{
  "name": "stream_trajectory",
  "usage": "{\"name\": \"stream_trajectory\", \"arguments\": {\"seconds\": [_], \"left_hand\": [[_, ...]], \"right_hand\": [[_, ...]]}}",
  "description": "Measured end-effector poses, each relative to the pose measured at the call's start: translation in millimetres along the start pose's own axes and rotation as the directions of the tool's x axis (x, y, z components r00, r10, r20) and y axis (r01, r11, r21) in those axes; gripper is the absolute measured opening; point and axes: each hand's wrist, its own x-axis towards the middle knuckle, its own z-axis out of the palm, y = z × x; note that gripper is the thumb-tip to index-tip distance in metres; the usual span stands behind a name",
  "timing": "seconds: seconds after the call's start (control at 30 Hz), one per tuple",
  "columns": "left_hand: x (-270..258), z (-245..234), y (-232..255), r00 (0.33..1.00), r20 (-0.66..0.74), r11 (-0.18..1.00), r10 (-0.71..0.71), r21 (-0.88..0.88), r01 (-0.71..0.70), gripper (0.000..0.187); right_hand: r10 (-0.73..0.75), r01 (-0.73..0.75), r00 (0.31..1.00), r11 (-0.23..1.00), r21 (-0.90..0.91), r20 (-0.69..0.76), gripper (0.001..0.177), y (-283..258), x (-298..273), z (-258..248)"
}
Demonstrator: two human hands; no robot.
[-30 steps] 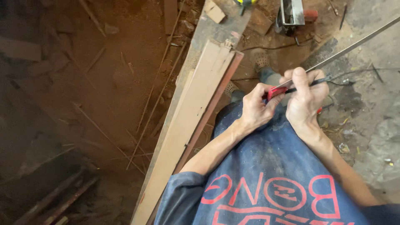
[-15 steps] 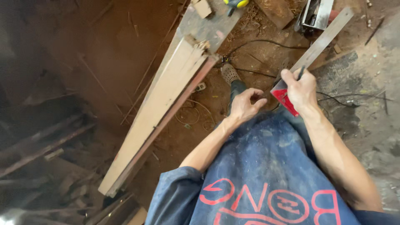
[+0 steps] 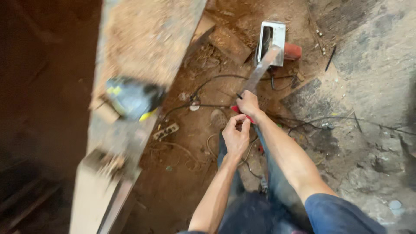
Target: The person measures and marks wooden planks with a tape measure, square, and pencil, then uses a circular saw to cut the planks along the marked lines. The person repeats the measuring, marking, and cutting process on multiple planks.
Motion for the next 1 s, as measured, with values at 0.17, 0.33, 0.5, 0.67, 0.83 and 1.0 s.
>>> {"name": "stream_trajectory", "arguments": {"seconds": [0.17, 0.33, 0.5, 0.67, 0.83, 1.0], "left_hand": [[60.0, 37.7, -5.4, 0.996, 0.029, 0.997, 0.083, -0.007, -0.083, 0.018], [97.2, 65.4, -24.5, 0.972, 0.075, 0.973, 0.221, 0.051, -0.226, 0.021], [99.4, 81.4, -56.0, 0.978, 0.083, 0.975, 0.192, 0.099, -0.200, 0.019], [80.0, 80.6, -89.4, 0.980, 0.124, 0.972, 0.153, 0.161, -0.172, 0.017], [70.4, 76.5, -113.2, 0.983, 0.142, 0.977, 0.116, 0.163, -0.139, 0.015], [49.3, 52.2, -123.9, 0.988, 0.124, 0.974, 0.090, 0.196, -0.113, 0.015]], "right_hand": [[-0.018, 0.023, 0.997, 0.998, -0.064, 0.080, 0.028, -7.2, 117.7, 27.8], [-0.239, 0.260, 0.948, 0.963, 0.075, -0.211, 0.061, -10.1, 184.4, 42.6], [-0.215, 0.229, 0.965, 0.969, 0.087, -0.148, 0.051, 70.5, 195.3, 59.7], [-0.085, 0.368, 0.929, 0.305, -0.878, 0.360, 0.040, 165.1, 195.6, 58.3], [0.011, 0.279, 0.960, 0.076, -0.957, 0.280, 0.038, 181.9, 211.4, 44.3], [0.045, 0.217, 0.975, 0.002, -0.976, 0.217, 0.033, 150.0, 198.7, 31.1]]}}
